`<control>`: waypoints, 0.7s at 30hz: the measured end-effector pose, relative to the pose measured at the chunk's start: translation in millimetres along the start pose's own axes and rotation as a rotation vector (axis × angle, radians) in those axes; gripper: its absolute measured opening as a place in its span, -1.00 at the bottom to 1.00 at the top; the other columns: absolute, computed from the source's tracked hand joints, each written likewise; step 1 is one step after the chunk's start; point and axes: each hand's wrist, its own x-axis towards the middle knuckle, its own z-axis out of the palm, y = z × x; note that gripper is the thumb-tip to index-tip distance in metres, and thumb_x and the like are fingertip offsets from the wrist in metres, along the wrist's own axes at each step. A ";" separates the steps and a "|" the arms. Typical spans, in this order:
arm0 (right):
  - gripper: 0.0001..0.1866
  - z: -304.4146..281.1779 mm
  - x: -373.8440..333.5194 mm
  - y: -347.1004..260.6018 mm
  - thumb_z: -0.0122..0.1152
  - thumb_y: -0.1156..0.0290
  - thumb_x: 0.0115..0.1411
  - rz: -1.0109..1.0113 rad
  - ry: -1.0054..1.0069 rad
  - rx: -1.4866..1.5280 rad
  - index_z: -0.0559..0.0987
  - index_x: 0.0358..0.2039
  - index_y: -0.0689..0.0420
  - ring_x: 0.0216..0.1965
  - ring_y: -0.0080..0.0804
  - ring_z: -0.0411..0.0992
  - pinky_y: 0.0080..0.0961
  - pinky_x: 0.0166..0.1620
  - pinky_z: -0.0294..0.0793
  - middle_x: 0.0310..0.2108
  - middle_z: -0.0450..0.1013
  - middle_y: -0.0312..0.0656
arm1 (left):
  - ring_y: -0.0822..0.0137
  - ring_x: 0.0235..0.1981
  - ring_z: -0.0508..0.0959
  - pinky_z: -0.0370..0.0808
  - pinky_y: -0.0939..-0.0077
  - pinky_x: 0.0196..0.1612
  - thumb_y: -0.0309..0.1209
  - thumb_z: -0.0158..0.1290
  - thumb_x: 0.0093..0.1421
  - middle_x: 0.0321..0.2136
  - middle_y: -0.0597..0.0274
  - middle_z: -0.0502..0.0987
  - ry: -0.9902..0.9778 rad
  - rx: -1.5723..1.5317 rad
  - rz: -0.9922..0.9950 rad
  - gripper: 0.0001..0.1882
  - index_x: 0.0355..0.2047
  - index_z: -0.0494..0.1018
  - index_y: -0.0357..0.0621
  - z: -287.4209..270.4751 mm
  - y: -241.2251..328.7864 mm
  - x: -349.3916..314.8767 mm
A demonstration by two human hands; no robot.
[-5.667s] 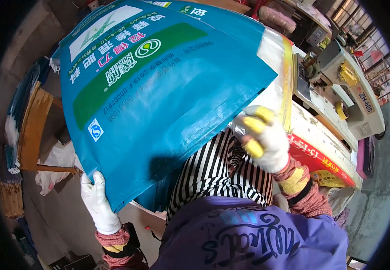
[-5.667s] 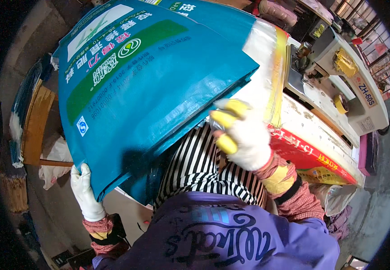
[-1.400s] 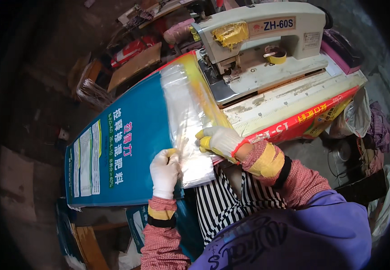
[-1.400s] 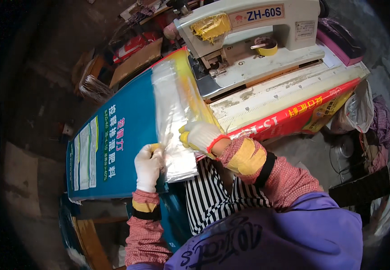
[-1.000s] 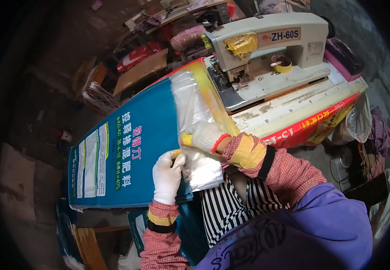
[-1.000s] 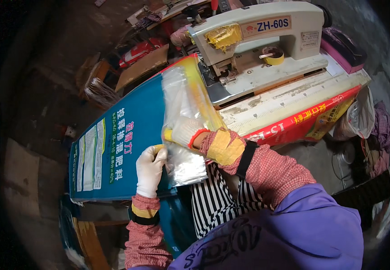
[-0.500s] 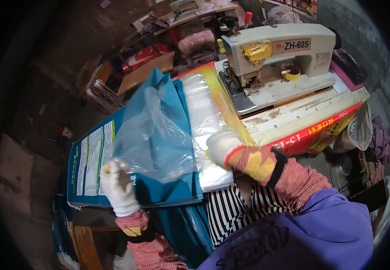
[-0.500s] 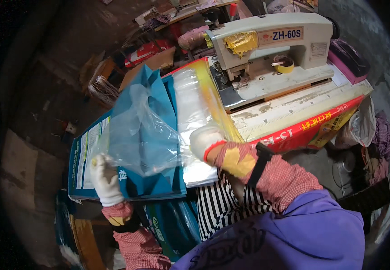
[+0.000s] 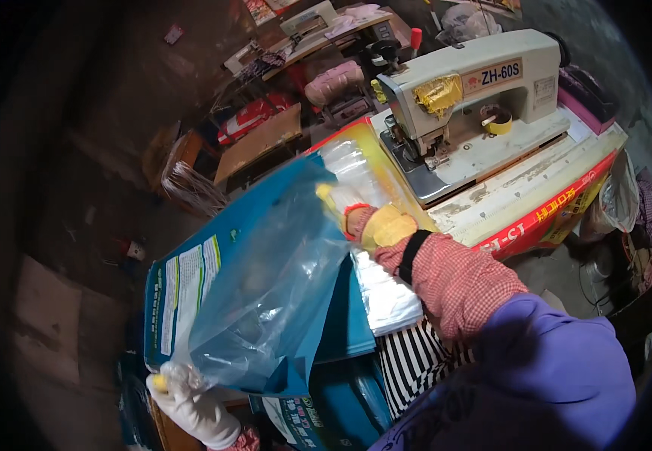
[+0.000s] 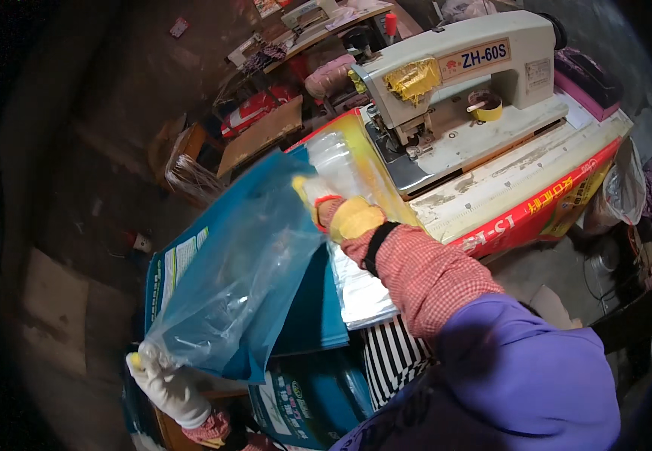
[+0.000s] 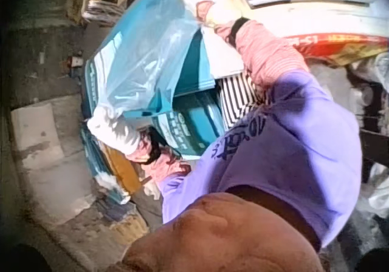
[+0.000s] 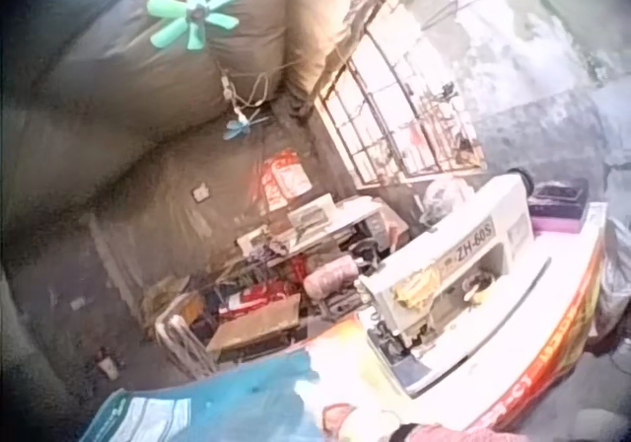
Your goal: The person inserts a clear plastic liner into a green bag and feeds the top through a sewing machine to seal them. They then place the finished bag onto a stack and repeat the process with another bag and liner.
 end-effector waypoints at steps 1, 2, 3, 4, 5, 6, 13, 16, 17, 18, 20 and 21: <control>-0.54 51.6 -49.1 -12.4 -0.04 0.05 0.22 0.110 -0.020 -0.210 0.39 -0.01 0.10 -0.23 -0.21 0.44 -0.38 -0.16 0.45 -0.22 0.44 -0.17 | 0.50 -0.49 0.41 0.40 0.67 -0.43 -0.57 -0.04 0.17 -0.41 0.23 0.38 0.053 0.048 -0.002 -0.84 -0.24 0.25 -0.21 -28.1 -3.4 -7.2; -0.46 73.3 -87.3 -26.6 -0.09 -0.08 0.18 0.132 0.005 -0.175 0.44 -0.09 0.15 -0.27 -0.13 0.44 -0.34 -0.22 0.43 -0.27 0.46 -0.05 | 0.50 -0.47 0.41 0.41 0.67 -0.43 -0.60 -0.05 0.15 -0.41 0.21 0.38 0.032 0.063 -0.067 -0.81 -0.22 0.25 -0.22 -31.9 -5.4 -13.1; -0.35 74.7 -109.1 -42.3 -0.15 -0.20 0.15 0.137 0.052 -0.128 0.50 -0.17 0.20 -0.30 -0.05 0.45 -0.29 -0.27 0.40 -0.32 0.47 0.07 | 0.49 -0.46 0.42 0.42 0.66 -0.43 -0.62 -0.07 0.14 -0.40 0.19 0.38 -0.018 0.066 -0.126 -0.78 -0.20 0.24 -0.22 -20.4 -3.6 -17.4; -0.40 46.6 -64.5 -15.8 -0.10 -0.14 0.19 0.227 -0.170 -0.220 0.41 -0.05 0.16 -0.24 -0.16 0.39 -0.30 -0.07 0.37 -0.24 0.42 -0.17 | 0.49 -0.51 0.41 0.40 0.68 -0.47 -0.62 -0.01 0.10 -0.44 0.25 0.40 0.059 -0.186 -0.255 -0.77 -0.23 0.25 -0.19 -2.9 -8.4 -26.4; -0.40 50.1 -63.5 -17.0 -0.10 -0.14 0.19 0.231 -0.168 -0.213 0.41 -0.05 0.16 -0.24 -0.16 0.39 -0.30 -0.07 0.37 -0.24 0.42 -0.17 | 0.46 -0.51 0.43 0.40 0.63 -0.47 -0.52 0.07 0.07 -0.46 0.29 0.43 -0.283 0.204 -0.109 -0.82 -0.32 0.32 -0.14 10.1 1.9 -41.9; -0.37 57.6 -66.0 -22.1 -0.16 -0.18 0.19 0.186 -0.162 -0.365 0.42 -0.06 0.15 -0.22 -0.18 0.37 -0.32 -0.07 0.36 -0.22 0.42 -0.15 | 0.31 -0.53 0.47 0.42 0.50 -0.47 -0.41 0.08 0.07 -0.51 0.22 0.45 -0.635 0.424 0.010 -0.88 -0.44 0.38 -0.15 19.2 11.3 -47.4; -0.28 91.1 -123.2 -72.7 -0.42 -0.28 0.19 -0.065 0.128 -0.656 0.47 -0.19 0.12 -0.36 -0.17 0.40 -0.34 -0.22 0.36 -0.40 0.44 -0.06 | 0.10 -0.59 0.40 0.34 0.29 -0.50 -0.43 0.00 0.05 -0.66 0.11 0.38 -1.530 0.222 0.241 -0.86 -0.60 0.38 -0.18 37.8 -23.9 -111.0; -0.49 69.6 -141.4 -35.4 -0.25 -0.14 0.23 0.039 -0.142 0.065 0.47 -0.12 -0.03 -0.40 -0.26 0.40 -0.39 -0.20 0.37 -0.37 0.48 -0.22 | 0.04 -0.51 0.47 0.41 0.33 -0.44 -0.39 0.04 0.09 -0.54 0.10 0.48 -1.884 0.194 -0.082 -0.87 -0.49 0.45 -0.20 94.7 -2.8 -49.4; -0.56 55.0 -116.8 -0.4 -0.18 -0.09 0.24 0.183 -0.311 0.759 0.47 -0.09 -0.08 -0.39 -0.29 0.41 -0.40 -0.18 0.37 -0.35 0.49 -0.25 | 0.10 -0.48 0.50 0.42 0.37 -0.42 -0.36 0.05 0.10 -0.49 0.16 0.51 -1.780 0.265 0.151 -0.86 -0.51 0.46 -0.17 114.4 13.8 -31.2; -0.57 68.3 -139.5 -18.3 -0.11 -0.06 0.22 0.278 -0.251 0.464 0.47 -0.08 -0.05 -0.33 -0.33 0.41 -0.46 -0.14 0.36 -0.27 0.46 -0.21 | 0.15 -0.46 0.51 0.43 0.40 -0.42 -0.38 0.13 0.04 -0.47 0.18 0.53 -1.638 0.387 0.327 -0.88 -0.50 0.45 -0.15 124.7 24.6 -8.5; -0.56 83.0 -178.2 -52.2 -0.01 0.00 0.18 0.120 -0.148 -0.207 0.45 -0.06 0.01 -0.24 -0.32 0.41 -0.52 -0.10 0.37 -0.16 0.41 -0.14 | 0.15 -0.43 0.51 0.43 0.40 -0.40 -0.52 0.23 -0.11 -0.47 0.17 0.50 -1.270 0.451 0.617 -0.75 -0.39 0.44 -0.13 147.1 31.0 22.0; -0.55 87.4 -185.9 -55.0 0.01 0.02 0.17 -0.127 -0.113 -0.569 0.44 -0.05 0.04 -0.21 -0.28 0.42 -0.52 -0.10 0.38 -0.13 0.40 -0.11 | 0.13 -0.41 0.49 0.42 0.40 -0.35 -0.56 0.21 -0.13 -0.47 0.17 0.48 -1.108 0.673 0.805 -0.72 -0.37 0.43 -0.16 162.7 36.3 31.5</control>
